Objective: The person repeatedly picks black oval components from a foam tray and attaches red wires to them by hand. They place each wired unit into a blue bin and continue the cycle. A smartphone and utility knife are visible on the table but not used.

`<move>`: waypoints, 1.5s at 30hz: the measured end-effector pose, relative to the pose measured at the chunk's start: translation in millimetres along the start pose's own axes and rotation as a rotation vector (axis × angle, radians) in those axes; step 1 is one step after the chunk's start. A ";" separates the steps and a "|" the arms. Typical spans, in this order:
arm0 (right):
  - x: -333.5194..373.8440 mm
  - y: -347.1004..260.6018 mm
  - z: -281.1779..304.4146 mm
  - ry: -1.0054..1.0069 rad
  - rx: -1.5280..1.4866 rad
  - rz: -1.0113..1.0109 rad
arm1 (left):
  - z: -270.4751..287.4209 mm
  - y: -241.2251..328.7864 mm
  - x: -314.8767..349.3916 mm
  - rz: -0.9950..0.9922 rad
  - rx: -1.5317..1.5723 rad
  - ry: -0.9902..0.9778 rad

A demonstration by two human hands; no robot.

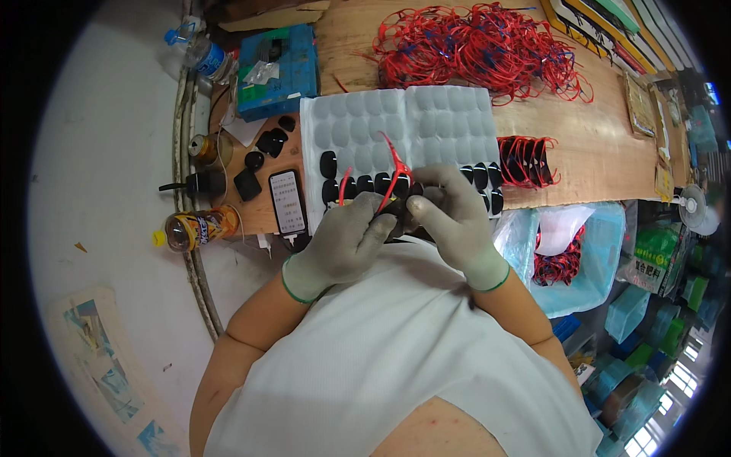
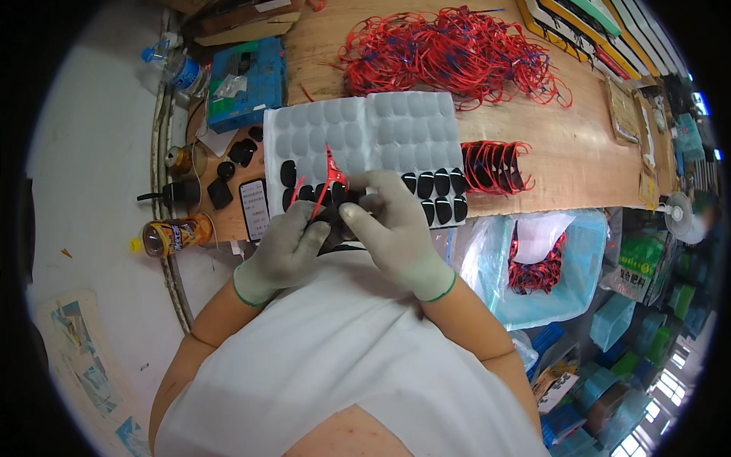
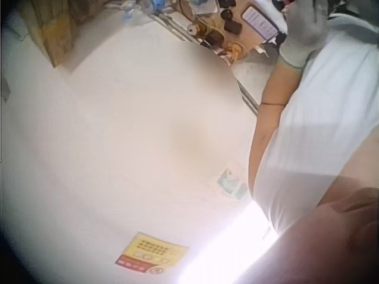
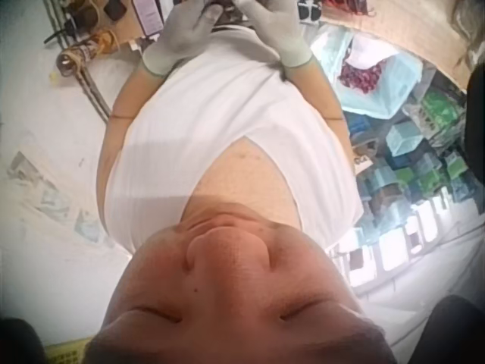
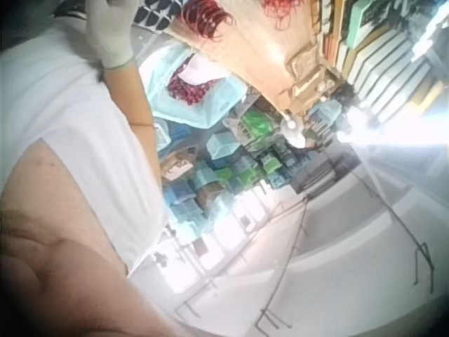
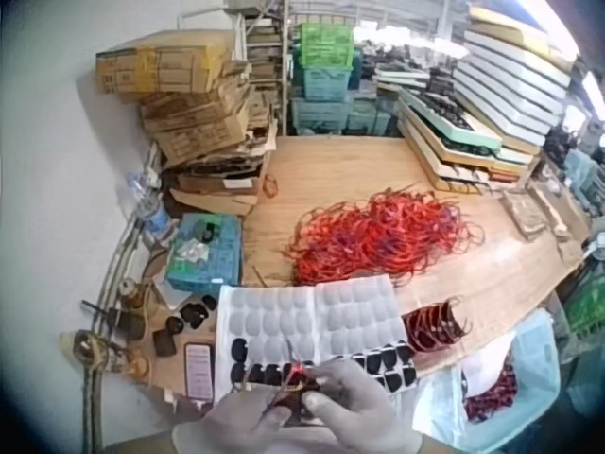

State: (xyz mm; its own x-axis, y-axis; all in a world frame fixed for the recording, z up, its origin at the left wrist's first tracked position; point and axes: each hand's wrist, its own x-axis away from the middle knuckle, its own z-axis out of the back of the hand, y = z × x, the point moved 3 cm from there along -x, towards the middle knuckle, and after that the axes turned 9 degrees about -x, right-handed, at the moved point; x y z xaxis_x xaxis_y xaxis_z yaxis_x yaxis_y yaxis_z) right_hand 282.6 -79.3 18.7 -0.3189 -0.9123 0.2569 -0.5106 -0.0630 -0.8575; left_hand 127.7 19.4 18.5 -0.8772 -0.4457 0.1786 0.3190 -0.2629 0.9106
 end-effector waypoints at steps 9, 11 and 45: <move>15.7 5.7 8.3 -0.175 -0.478 -0.346 | -3.6 18.9 10.6 -0.067 0.408 -0.271; 17.6 9.1 9.2 -0.162 -0.512 -0.339 | -3.7 22.3 12.6 -0.030 0.381 -0.324; 10.9 5.5 3.2 -0.015 -0.070 -0.258 | -9.2 27.1 -0.7 -0.026 0.068 0.109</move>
State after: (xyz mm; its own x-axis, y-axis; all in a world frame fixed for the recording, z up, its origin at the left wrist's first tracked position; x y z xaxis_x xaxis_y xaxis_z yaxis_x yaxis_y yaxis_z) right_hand 278.9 -90.9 15.4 -0.1598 -0.8756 0.4558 -0.6278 -0.2662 -0.7314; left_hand 140.2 4.7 39.7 -0.8397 -0.5304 0.1165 0.2682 -0.2185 0.9383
